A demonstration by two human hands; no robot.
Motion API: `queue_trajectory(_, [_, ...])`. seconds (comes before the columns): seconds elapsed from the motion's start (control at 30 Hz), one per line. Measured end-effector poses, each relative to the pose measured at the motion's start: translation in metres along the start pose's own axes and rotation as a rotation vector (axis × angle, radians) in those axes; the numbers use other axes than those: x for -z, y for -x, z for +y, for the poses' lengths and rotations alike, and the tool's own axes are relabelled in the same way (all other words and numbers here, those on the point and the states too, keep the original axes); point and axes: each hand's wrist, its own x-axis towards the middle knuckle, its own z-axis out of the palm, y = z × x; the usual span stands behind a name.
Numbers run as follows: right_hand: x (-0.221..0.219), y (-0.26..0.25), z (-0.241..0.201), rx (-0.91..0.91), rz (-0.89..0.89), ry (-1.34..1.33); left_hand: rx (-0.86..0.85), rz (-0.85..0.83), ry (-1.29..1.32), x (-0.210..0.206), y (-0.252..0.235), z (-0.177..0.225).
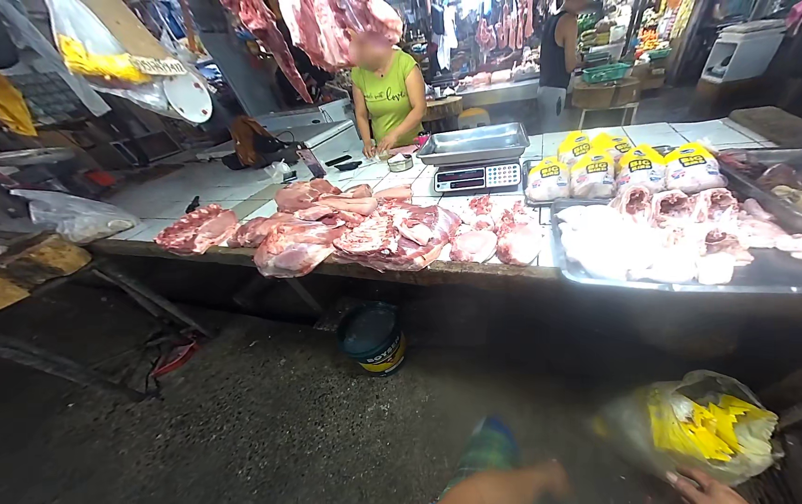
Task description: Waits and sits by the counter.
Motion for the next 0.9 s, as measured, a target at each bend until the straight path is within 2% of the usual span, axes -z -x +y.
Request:
queue_trajectory(0.3, [0.001, 0.0, 0.001, 0.011, 0.009, 0.001, -0.01, -0.008, -0.012, -0.003, -0.006, -0.004])
queue_trajectory(0.53, [0.002, -0.001, 0.006, 0.032, 0.026, -0.006, 0.014, -0.044, 0.031, 0.016, 0.042, 0.024])
queue_trajectory(0.9, [0.001, -0.003, 0.009, 0.018, 0.024, -0.007, 0.054, -0.037, -0.012, 0.014, 0.035, 0.022])
